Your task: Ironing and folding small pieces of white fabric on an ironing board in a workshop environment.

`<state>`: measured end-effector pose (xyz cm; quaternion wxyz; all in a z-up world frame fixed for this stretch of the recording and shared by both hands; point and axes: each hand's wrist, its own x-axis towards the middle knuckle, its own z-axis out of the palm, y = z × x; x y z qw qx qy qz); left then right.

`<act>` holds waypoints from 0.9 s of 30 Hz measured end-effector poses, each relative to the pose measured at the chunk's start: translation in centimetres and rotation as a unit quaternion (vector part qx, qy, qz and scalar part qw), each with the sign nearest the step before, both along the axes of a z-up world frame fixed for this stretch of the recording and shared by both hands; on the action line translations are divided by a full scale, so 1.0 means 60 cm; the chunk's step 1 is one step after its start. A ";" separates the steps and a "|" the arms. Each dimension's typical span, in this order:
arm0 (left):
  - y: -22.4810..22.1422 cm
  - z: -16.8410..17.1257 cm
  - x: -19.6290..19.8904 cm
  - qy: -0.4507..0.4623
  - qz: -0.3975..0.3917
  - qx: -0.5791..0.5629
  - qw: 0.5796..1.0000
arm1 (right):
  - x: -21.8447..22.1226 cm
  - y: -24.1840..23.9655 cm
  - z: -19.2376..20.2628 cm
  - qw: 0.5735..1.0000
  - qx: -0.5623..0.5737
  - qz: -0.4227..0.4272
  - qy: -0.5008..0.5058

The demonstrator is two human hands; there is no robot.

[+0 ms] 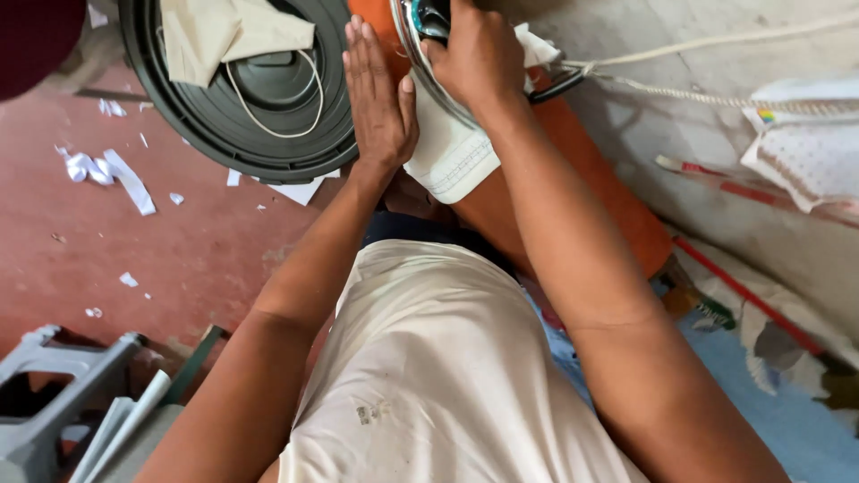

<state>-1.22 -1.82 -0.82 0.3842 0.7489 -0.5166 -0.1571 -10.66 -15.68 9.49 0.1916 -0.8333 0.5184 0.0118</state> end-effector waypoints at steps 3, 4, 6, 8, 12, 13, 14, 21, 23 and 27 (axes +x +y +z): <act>-0.017 0.017 -0.007 0.059 -0.086 -0.069 0.992 | -0.036 -0.001 -0.038 0.998 -0.023 -0.027 -0.045; -0.019 0.016 -0.006 0.056 -0.094 -0.070 0.992 | -0.038 0.007 -0.028 0.998 -0.025 -0.036 -0.048; -0.037 0.010 -0.009 0.075 -0.185 -0.065 0.978 | -0.047 0.011 -0.008 0.993 0.042 -0.113 -0.015; -0.046 -0.003 -0.014 -0.004 -0.213 -0.003 0.977 | -0.075 0.020 -0.024 0.992 0.013 -0.119 -0.027; -0.060 0.039 -0.021 -0.233 -0.234 0.216 0.919 | -0.108 0.044 -0.034 0.986 0.025 -0.163 -0.022; -0.053 0.029 -0.022 -0.235 -0.238 0.214 0.918 | -0.117 0.051 -0.034 0.985 0.024 -0.168 -0.023; -0.047 0.019 -0.021 -0.250 -0.221 0.154 0.930 | -0.125 0.059 -0.035 0.985 0.013 -0.164 -0.046; -0.042 0.009 -0.024 -0.279 -0.177 0.095 0.939 | -0.150 0.085 -0.010 0.968 0.077 -0.233 -0.057; -0.041 0.003 -0.022 -0.282 -0.178 0.094 0.938 | -0.161 0.094 -0.015 0.967 0.079 -0.238 -0.055; -0.038 -0.002 -0.023 -0.284 -0.165 0.084 0.941 | -0.179 0.125 -0.009 0.969 0.070 -0.231 -0.045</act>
